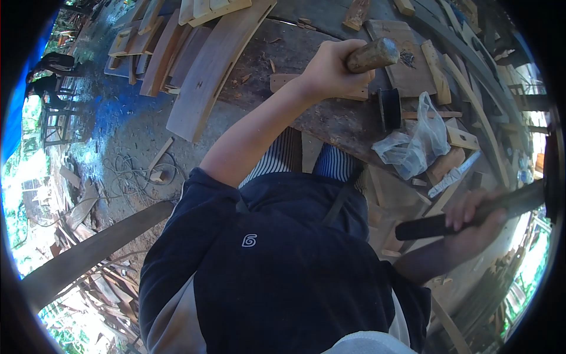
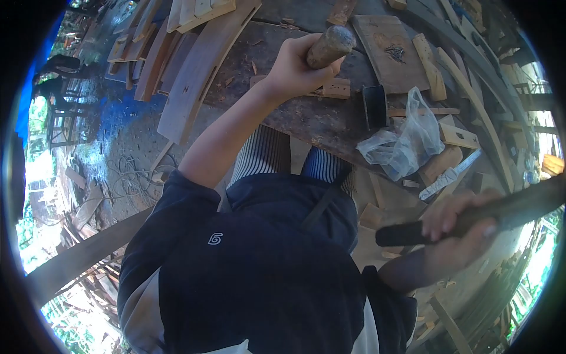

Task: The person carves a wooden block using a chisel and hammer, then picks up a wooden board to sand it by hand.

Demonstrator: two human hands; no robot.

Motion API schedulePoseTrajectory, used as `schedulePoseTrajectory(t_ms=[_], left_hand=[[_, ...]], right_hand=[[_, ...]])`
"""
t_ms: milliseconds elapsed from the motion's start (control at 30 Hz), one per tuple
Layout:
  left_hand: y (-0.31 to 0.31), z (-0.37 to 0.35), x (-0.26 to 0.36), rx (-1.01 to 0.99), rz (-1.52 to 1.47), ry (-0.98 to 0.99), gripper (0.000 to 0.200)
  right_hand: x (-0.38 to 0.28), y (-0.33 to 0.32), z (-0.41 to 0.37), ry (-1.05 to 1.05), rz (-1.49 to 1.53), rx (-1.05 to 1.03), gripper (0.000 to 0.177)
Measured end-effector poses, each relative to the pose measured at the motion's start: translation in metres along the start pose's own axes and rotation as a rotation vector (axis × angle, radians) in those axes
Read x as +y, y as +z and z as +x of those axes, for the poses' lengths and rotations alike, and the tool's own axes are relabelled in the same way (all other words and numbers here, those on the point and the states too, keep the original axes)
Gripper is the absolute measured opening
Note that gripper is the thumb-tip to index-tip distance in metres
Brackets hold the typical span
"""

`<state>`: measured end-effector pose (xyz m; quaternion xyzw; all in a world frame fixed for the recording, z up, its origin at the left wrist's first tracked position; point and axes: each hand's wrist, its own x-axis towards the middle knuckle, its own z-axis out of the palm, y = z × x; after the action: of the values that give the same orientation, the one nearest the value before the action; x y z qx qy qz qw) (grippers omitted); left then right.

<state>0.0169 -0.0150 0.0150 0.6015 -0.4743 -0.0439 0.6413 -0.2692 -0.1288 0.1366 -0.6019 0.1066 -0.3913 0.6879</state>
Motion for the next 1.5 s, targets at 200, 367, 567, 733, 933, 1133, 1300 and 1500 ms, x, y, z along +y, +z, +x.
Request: schedulePoseTrajectory(t_ms=[200, 367, 567, 733, 933, 1133, 1300, 1500], left_hand=[[-0.003, -0.001, 0.009, -0.083, -0.018, -0.17, 0.027], [-0.002, 0.0, 0.003, -0.026, 0.009, -0.036, 0.027], [-0.002, -0.002, 0.002, -0.07, 0.094, -0.02, 0.027], [-0.002, -0.005, 0.003, -0.087, 0.17, -0.016, 0.029], [0.034, -0.013, 0.005, -0.331, 0.456, -0.039, 0.026], [0.069, -0.018, -0.024, -0.603, 0.659, -0.091, 0.024], [0.07, -0.018, -0.028, -0.621, 0.683, -0.076, 0.027], [0.013, 0.004, 0.018, -0.307, 0.462, -0.025, 0.027]], right_hand=[[0.016, 0.034, 0.008, 0.298, -0.738, -0.294, 0.022], [-0.021, 0.033, 0.016, 0.155, -0.418, -0.078, 0.028], [0.033, 0.027, 0.007, 0.174, -0.72, -0.177, 0.023], [0.013, 0.025, 0.004, 0.424, -0.721, -0.126, 0.016], [0.014, 0.004, -0.026, 0.395, -0.527, 0.089, 0.015], [0.015, -0.017, -0.052, 0.463, -0.497, 0.123, 0.015], [0.02, -0.026, -0.068, 0.546, -0.444, 0.245, 0.017], [0.025, -0.033, -0.074, 0.579, -0.43, 0.272, 0.019]])
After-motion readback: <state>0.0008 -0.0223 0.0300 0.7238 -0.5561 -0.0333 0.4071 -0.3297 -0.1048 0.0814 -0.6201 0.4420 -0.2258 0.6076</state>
